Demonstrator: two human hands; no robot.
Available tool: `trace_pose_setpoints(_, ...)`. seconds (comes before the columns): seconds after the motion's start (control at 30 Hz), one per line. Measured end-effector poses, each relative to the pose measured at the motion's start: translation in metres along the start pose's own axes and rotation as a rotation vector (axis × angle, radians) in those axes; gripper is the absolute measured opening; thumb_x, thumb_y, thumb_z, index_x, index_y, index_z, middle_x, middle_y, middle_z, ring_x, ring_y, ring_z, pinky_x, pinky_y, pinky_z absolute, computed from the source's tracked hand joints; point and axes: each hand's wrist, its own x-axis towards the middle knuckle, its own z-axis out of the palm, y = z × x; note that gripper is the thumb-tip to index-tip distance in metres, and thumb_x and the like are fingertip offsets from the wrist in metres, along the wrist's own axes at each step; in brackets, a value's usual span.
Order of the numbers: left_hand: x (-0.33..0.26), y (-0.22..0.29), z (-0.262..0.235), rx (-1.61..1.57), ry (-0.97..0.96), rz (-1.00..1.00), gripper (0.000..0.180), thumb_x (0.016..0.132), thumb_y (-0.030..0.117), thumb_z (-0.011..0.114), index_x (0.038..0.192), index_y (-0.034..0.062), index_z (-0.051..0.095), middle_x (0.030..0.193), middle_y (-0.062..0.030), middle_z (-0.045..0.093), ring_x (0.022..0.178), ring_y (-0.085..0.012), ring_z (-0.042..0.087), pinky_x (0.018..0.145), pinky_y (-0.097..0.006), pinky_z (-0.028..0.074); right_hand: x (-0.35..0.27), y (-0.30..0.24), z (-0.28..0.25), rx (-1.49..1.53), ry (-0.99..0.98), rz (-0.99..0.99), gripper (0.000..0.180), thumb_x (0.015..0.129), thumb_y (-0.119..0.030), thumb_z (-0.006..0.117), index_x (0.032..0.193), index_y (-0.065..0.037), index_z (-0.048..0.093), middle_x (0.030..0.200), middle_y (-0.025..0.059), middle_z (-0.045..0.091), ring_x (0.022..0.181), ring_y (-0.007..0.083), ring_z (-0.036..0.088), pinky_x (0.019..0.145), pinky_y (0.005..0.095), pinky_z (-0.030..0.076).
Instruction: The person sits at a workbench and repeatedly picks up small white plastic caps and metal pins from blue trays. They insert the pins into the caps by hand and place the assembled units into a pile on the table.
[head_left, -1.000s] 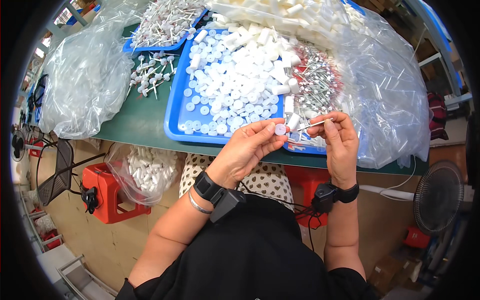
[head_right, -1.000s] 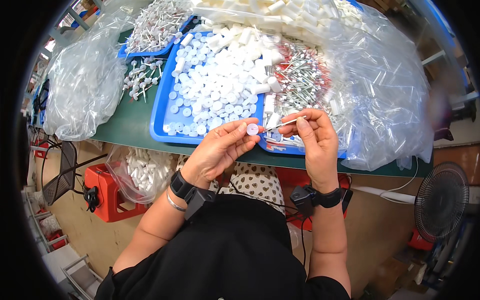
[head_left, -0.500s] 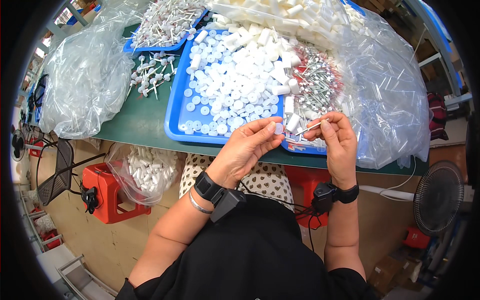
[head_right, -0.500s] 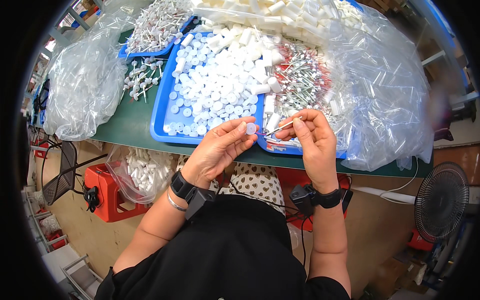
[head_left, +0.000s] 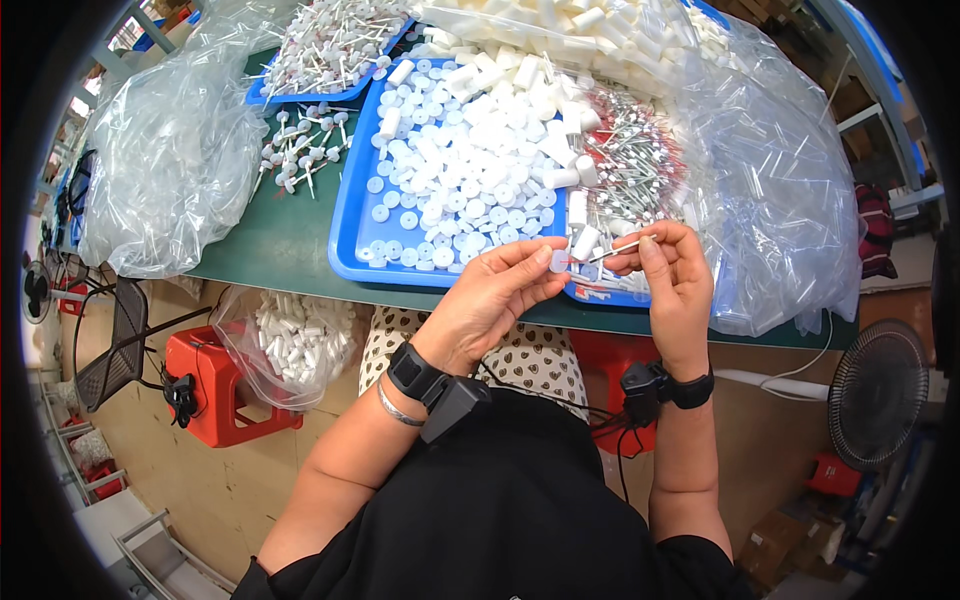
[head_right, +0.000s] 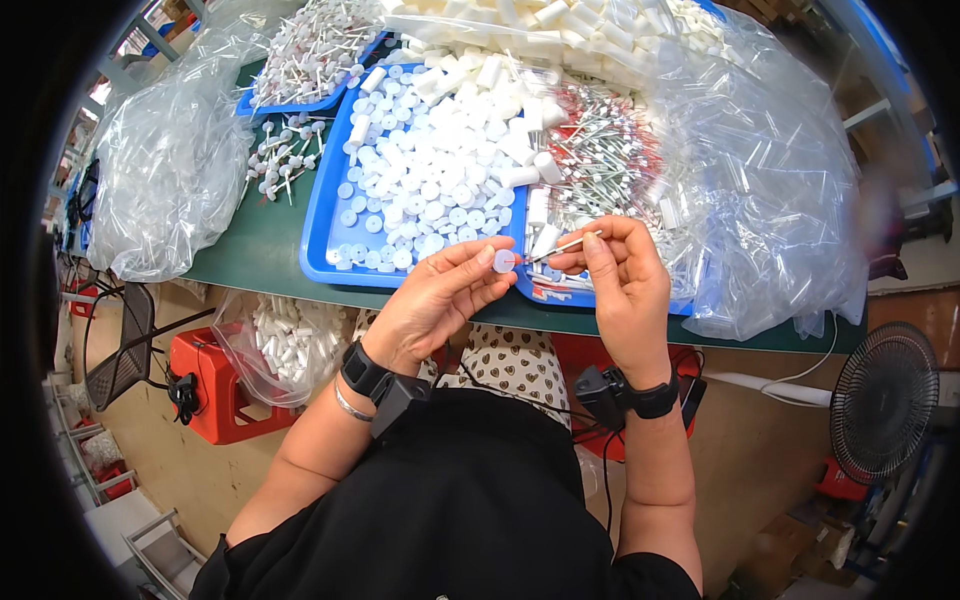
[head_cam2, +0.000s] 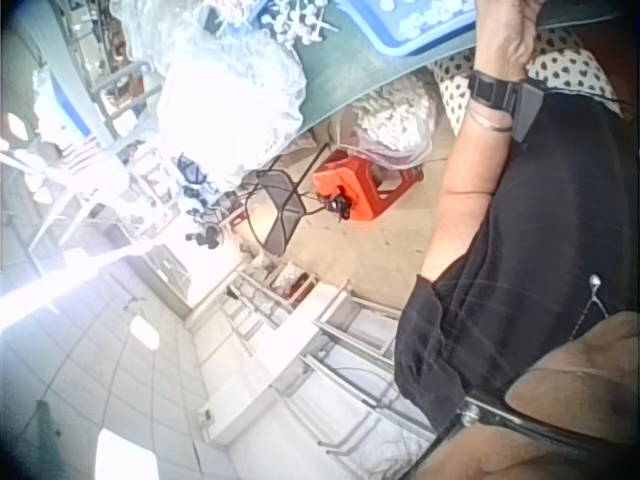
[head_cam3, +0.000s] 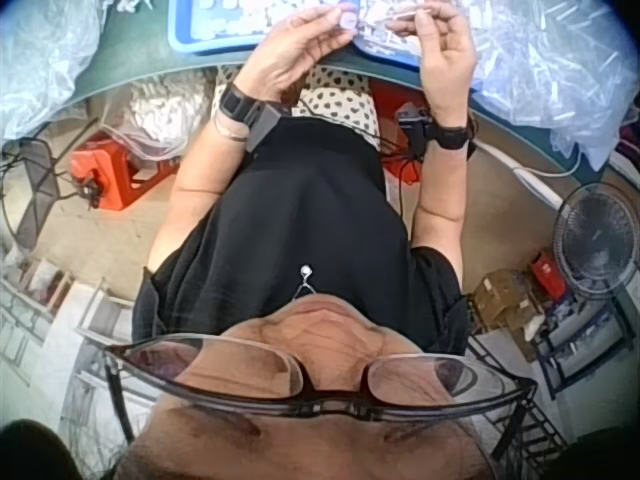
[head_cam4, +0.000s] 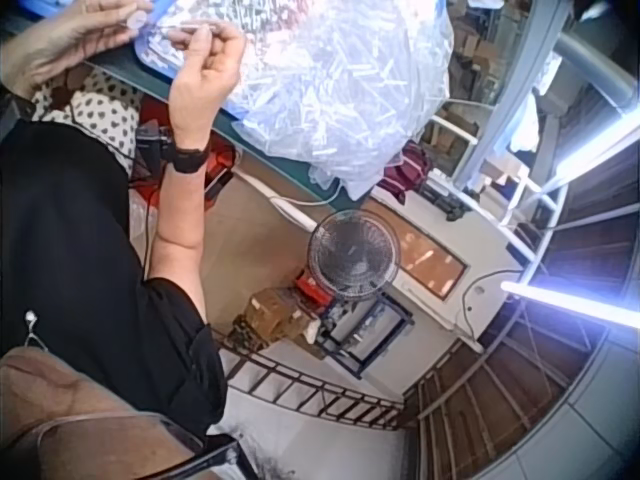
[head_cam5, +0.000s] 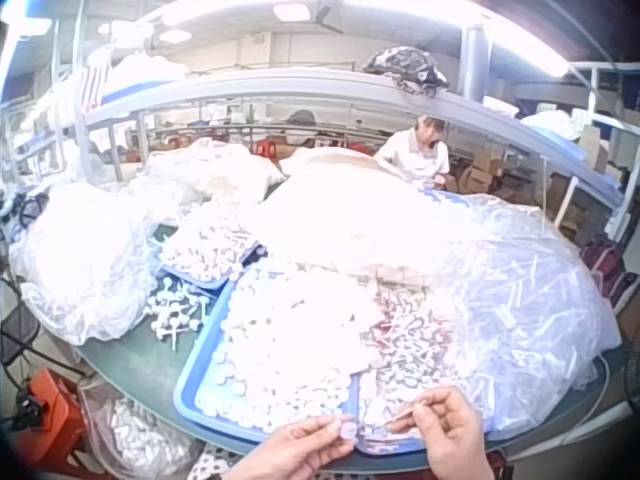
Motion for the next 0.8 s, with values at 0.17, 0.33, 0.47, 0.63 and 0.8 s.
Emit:
trace_pose_setpoints(0.17,0.002,-0.003,-0.001,0.016,-0.009,0.018,0.034,0.096,0.017,0.064,0.123,-0.0026,0.060,0.105,-0.0079,0.067,0.095,-0.0153,0.066,0.086,-0.025,0.055,-0.005,0.001,0.006,-0.076,0.007,-0.080,0.010,0.100,-0.004,0.050,0.108,0.002,0.053,0.099,0.0128,0.068,0.087,0.0176,0.071,0.076,0.0265,0.054)
trace_pose_setpoints(0.33,0.001,-0.002,0.000,0.011,0.006,0.012,0.032,0.096,0.017,0.065,0.122,-0.0020,0.061,0.104,-0.0073,0.067,0.093,-0.0150,0.067,0.085,-0.025,0.056,-0.008,0.001,0.005,-0.153,0.003,-0.154,0.009,0.096,-0.001,0.056,0.105,0.001,0.056,0.097,0.0122,0.070,0.088,0.0169,0.071,0.075,0.0267,0.055)
trace_pose_setpoints(0.47,0.001,-0.003,-0.002,0.043,-0.003,0.016,0.032,0.095,0.017,0.065,0.121,-0.0017,0.061,0.103,-0.0068,0.067,0.093,-0.0145,0.067,0.084,-0.024,0.055,-0.011,-0.002,0.008,-0.254,-0.075,-0.308,0.009,0.092,0.002,0.060,0.100,0.001,0.059,0.096,0.0120,0.070,0.086,0.0175,0.071,0.075,0.0282,0.055)
trace_pose_setpoints(0.63,0.000,-0.003,0.000,0.011,-0.008,0.003,0.032,0.095,0.016,0.065,0.122,-0.0013,0.061,0.102,-0.0060,0.067,0.092,-0.0141,0.067,0.084,-0.024,0.055,-0.011,-0.006,0.009,-0.352,-0.155,-0.375,0.009,0.088,0.004,0.063,0.096,0.001,0.061,0.095,0.0112,0.070,0.084,0.0176,0.071,0.076,0.0290,0.056)
trace_pose_setpoints(0.8,-0.002,-0.002,0.002,-0.028,-0.037,0.013,0.031,0.096,0.015,0.064,0.122,-0.0011,0.061,0.102,-0.0056,0.067,0.092,-0.0140,0.066,0.084,-0.025,0.054,-0.011,-0.002,0.008,-0.391,-0.097,-0.242,0.014,0.085,0.001,0.068,0.097,0.000,0.062,0.092,0.0104,0.071,0.078,0.0189,0.071,0.070,0.0286,0.055)
